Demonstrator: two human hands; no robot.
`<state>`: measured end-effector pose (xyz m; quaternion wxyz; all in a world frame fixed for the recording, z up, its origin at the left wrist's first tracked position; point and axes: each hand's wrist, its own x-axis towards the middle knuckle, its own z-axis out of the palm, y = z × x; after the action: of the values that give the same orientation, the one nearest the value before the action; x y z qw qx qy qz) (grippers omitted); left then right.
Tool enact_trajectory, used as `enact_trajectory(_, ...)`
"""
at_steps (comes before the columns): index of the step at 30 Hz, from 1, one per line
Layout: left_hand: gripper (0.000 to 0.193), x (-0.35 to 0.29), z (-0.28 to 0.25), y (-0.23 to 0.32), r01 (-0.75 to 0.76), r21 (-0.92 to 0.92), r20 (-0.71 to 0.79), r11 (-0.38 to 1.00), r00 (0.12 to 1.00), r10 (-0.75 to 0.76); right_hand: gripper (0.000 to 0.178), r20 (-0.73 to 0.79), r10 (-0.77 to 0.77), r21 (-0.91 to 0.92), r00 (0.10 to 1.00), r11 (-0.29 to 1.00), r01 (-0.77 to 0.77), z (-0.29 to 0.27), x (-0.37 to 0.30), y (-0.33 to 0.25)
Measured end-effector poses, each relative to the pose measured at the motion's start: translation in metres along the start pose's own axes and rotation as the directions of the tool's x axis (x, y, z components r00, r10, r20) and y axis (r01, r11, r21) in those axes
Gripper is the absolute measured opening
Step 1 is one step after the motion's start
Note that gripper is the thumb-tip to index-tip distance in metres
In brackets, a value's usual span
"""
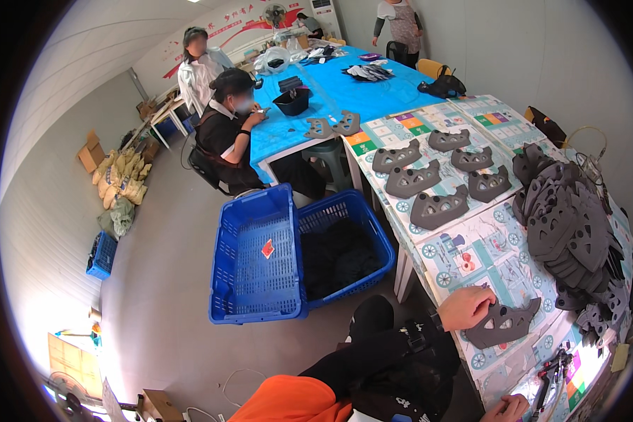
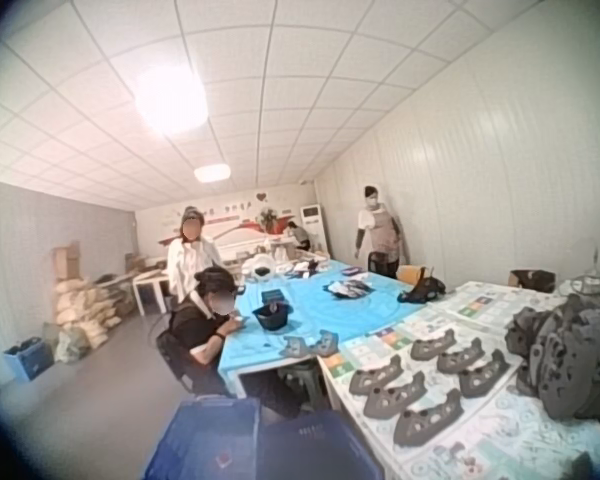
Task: Apply adhesive to shoe components using a hand-held glue gun.
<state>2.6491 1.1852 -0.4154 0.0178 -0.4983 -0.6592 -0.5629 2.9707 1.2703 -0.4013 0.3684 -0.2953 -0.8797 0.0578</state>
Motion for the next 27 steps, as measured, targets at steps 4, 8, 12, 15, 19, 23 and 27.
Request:
enact_trajectory(4, 0.013, 0.0004, -0.0008, 0.0015, 0.005, 0.005, 0.008, 1.0, 1.0, -0.005, 0.011, 0.003, 0.012, 0.002, 1.0, 1.0, -0.012, -0.0007, -0.0006, 0.0004)
enact_trajectory(8, 0.012, -0.0003, 0.0003, 0.0001, -0.002, 0.015, 0.004, 1.0, 1.0, 0.002, 0.011, 0.001, 0.011, -0.009, 1.0, 1.0, -0.011, -0.0003, -0.0001, 0.0007)
enact_trajectory(12, 0.012, -0.0007, 0.0006, -0.0007, 0.011, 0.018, 0.013, 1.0, 1.0, -0.011, 0.011, -0.005, 0.003, -0.002, 1.0, 1.0, -0.003, -0.0011, 0.0004, -0.0006)
enact_trajectory(15, 0.012, -0.0008, 0.0007, -0.0004, 0.016, 0.02, 0.013, 1.0, 1.0, -0.016, 0.011, -0.006, 0.004, -0.005, 1.0, 1.0, -0.004, -0.0012, 0.0006, -0.0006)
enact_trajectory(19, 0.013, -0.0007, 0.0012, -0.0005, 0.014, 0.023, 0.013, 1.0, 1.0, -0.015, 0.011, -0.019, 0.0, -0.003, 1.0, 1.0, -0.001, 0.0001, -0.0004, 0.0016)
enact_trajectory(23, 0.013, -0.0011, 0.0014, -0.0006, 0.011, 0.033, 0.013, 0.999, 1.0, -0.011, 0.011, -0.027, -0.004, -0.003, 1.0, 1.0, 0.004, 0.0002, -0.0007, 0.0017)
enact_trajectory(27, 0.013, -0.001, 0.0014, 0.0, 0.011, 0.032, 0.013, 0.999, 1.0, -0.011, 0.011, -0.027, -0.005, 0.003, 1.0, 1.0, 0.005, -0.0006, 0.0002, 0.0009)
